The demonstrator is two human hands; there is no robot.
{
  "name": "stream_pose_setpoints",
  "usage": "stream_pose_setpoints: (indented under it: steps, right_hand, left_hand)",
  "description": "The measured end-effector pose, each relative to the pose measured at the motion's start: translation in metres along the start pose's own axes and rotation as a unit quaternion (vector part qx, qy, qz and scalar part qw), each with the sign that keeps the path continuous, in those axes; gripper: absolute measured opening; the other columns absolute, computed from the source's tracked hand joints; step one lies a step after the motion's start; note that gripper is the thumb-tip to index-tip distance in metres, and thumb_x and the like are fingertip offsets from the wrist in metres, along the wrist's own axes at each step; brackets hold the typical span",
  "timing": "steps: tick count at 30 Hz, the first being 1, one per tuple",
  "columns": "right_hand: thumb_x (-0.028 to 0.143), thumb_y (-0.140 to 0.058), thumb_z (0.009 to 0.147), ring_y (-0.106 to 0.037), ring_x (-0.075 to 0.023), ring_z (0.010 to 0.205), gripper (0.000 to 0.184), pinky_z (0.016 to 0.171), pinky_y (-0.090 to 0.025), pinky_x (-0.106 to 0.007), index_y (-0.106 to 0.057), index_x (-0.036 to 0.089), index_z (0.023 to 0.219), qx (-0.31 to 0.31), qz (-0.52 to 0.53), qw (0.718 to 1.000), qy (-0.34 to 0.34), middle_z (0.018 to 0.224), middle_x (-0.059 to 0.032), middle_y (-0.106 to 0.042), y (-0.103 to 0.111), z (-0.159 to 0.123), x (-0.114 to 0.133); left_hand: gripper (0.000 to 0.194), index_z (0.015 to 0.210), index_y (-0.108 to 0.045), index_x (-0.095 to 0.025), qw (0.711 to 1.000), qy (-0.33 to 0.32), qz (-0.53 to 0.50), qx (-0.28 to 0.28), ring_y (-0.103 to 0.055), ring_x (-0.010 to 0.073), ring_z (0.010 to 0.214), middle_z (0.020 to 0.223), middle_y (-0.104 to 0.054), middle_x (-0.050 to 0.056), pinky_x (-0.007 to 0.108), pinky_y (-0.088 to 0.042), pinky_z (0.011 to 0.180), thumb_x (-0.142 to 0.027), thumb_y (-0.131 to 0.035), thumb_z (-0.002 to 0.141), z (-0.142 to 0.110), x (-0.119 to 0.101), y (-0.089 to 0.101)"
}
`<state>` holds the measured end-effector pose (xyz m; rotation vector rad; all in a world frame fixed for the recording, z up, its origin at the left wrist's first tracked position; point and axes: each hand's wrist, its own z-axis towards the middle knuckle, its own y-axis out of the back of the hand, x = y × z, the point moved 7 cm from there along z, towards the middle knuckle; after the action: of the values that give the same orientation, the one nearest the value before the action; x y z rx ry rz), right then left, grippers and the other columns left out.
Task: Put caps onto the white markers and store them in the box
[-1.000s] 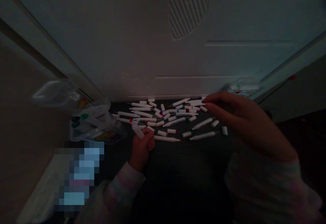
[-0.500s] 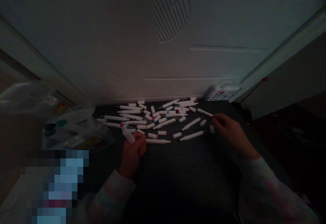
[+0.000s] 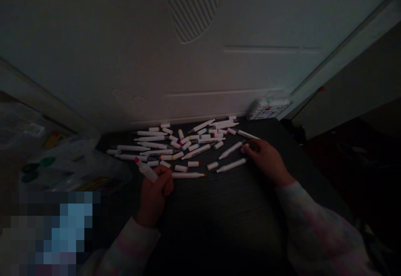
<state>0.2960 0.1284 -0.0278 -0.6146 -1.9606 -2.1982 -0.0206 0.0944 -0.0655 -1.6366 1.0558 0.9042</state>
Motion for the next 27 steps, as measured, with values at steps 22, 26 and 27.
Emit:
stream_pose_setpoints:
  steps: [22,26,27]
  right_hand:
    - [0.037,-0.055,0.075,-0.057,-0.0186,0.069,0.022,0.064,-0.044,-0.032,-0.058,0.018,0.087,-0.037,0.105,0.993,0.028,0.08,-0.0056,-0.063,0.009,-0.002,0.0]
    - [0.036,-0.054,0.077,-0.058,-0.019,0.078,0.025,0.073,-0.045,-0.032,-0.056,0.018,0.095,-0.066,0.133,0.988,0.052,0.086,-0.0059,-0.062,0.013,-0.005,0.003]
    - [0.035,-0.054,0.077,-0.058,-0.0192,0.08,0.025,0.075,-0.045,-0.032,-0.056,0.018,0.096,-0.069,0.139,0.986,0.059,0.087,-0.0059,-0.062,0.014,-0.006,0.005]
  left_hand:
    - [0.022,0.052,-0.045,-0.017,1.0,-0.003,0.012,0.002,-0.028,0.0043,0.035,0.038,-0.032,-0.008,0.019,-0.019,0.037,-0.025,-0.061,0.065,0.0,-0.001,0.001]
    - [0.023,0.052,-0.046,-0.017,1.0,-0.004,0.005,0.004,-0.028,0.0039,0.034,0.038,-0.032,-0.008,0.019,-0.019,0.037,-0.025,-0.061,0.066,0.0,0.0,0.001]
    - [0.023,0.052,-0.046,-0.017,1.0,-0.005,0.002,0.004,-0.028,0.0038,0.034,0.038,-0.033,-0.008,0.019,-0.019,0.037,-0.025,-0.062,0.067,0.0,0.0,0.001]
